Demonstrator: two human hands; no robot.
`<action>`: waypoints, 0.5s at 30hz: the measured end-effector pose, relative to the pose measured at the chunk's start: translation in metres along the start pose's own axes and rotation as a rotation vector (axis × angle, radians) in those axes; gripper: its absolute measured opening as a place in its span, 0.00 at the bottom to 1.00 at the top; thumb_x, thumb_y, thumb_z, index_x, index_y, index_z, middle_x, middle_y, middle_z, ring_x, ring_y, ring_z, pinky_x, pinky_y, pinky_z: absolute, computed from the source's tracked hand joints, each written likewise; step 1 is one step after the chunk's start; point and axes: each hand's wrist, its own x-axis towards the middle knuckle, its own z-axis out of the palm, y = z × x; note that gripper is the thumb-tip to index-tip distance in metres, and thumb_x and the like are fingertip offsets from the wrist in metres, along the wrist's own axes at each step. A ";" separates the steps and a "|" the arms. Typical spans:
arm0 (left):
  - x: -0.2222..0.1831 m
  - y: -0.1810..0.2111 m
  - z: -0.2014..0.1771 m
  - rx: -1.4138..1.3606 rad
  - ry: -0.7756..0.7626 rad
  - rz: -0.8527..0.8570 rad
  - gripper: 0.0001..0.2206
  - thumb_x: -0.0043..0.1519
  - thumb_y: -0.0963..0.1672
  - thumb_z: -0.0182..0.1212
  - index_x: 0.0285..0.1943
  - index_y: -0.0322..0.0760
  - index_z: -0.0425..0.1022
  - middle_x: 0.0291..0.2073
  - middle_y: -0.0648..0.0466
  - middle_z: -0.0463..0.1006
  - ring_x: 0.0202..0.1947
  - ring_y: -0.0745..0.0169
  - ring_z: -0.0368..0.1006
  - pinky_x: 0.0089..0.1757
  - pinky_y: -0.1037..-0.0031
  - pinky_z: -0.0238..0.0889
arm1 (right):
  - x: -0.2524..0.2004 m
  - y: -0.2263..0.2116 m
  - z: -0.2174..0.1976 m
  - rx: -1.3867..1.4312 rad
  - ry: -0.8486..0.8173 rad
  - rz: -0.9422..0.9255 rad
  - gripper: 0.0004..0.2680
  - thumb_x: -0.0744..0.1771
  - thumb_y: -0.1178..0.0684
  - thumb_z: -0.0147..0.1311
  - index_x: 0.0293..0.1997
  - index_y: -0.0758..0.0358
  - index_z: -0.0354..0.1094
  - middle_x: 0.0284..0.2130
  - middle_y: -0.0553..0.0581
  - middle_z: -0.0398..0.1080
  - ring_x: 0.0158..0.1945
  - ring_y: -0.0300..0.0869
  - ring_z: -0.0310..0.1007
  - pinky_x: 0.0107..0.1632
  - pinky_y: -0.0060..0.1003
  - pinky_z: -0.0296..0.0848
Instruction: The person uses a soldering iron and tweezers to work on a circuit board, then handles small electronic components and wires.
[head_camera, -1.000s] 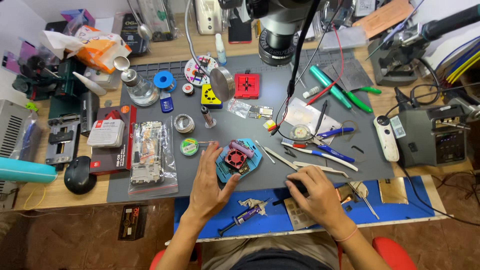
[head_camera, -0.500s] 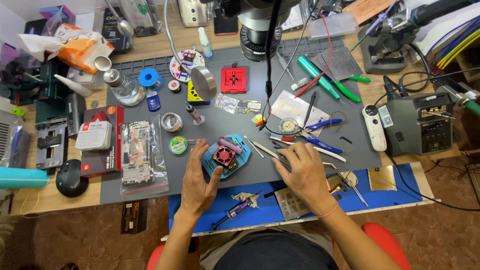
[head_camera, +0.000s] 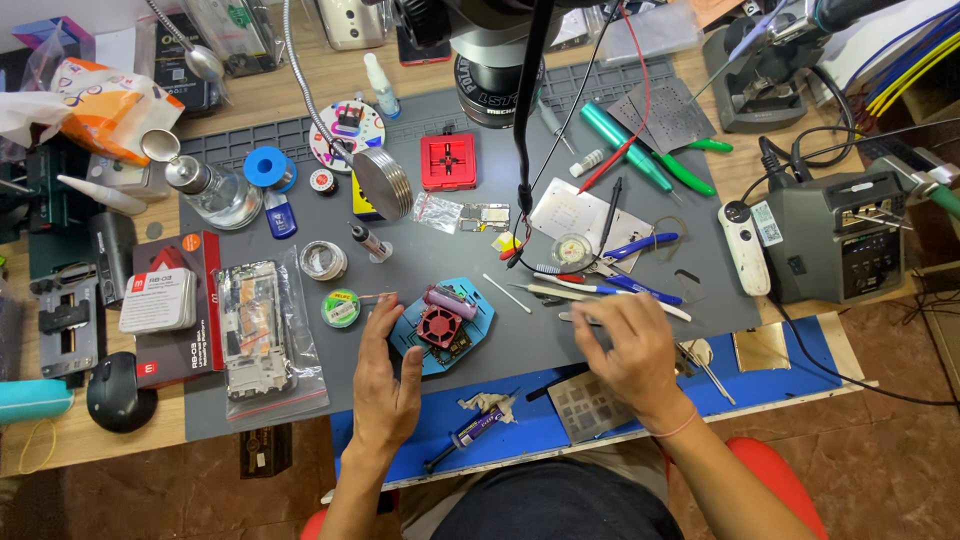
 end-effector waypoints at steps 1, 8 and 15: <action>0.000 0.000 0.000 -0.004 0.006 0.008 0.26 0.73 0.54 0.41 0.72 0.33 0.62 0.74 0.42 0.63 0.78 0.43 0.55 0.70 0.55 0.51 | -0.008 -0.001 0.004 0.125 -0.036 -0.069 0.04 0.69 0.55 0.61 0.45 0.62 0.75 0.33 0.55 0.72 0.34 0.42 0.68 0.39 0.36 0.68; -0.002 0.004 0.005 -0.047 0.122 -0.004 0.22 0.74 0.51 0.41 0.69 0.33 0.65 0.70 0.42 0.69 0.75 0.42 0.61 0.68 0.58 0.58 | -0.019 -0.006 0.023 0.255 -0.170 -0.100 0.16 0.72 0.47 0.52 0.23 0.57 0.56 0.17 0.50 0.54 0.19 0.41 0.53 0.25 0.38 0.52; -0.006 -0.002 0.009 -0.018 0.141 0.026 0.22 0.74 0.51 0.41 0.68 0.32 0.67 0.68 0.42 0.72 0.72 0.44 0.65 0.66 0.60 0.61 | -0.023 -0.006 0.025 0.233 -0.134 -0.114 0.16 0.72 0.48 0.50 0.24 0.57 0.57 0.17 0.50 0.54 0.19 0.43 0.53 0.25 0.39 0.52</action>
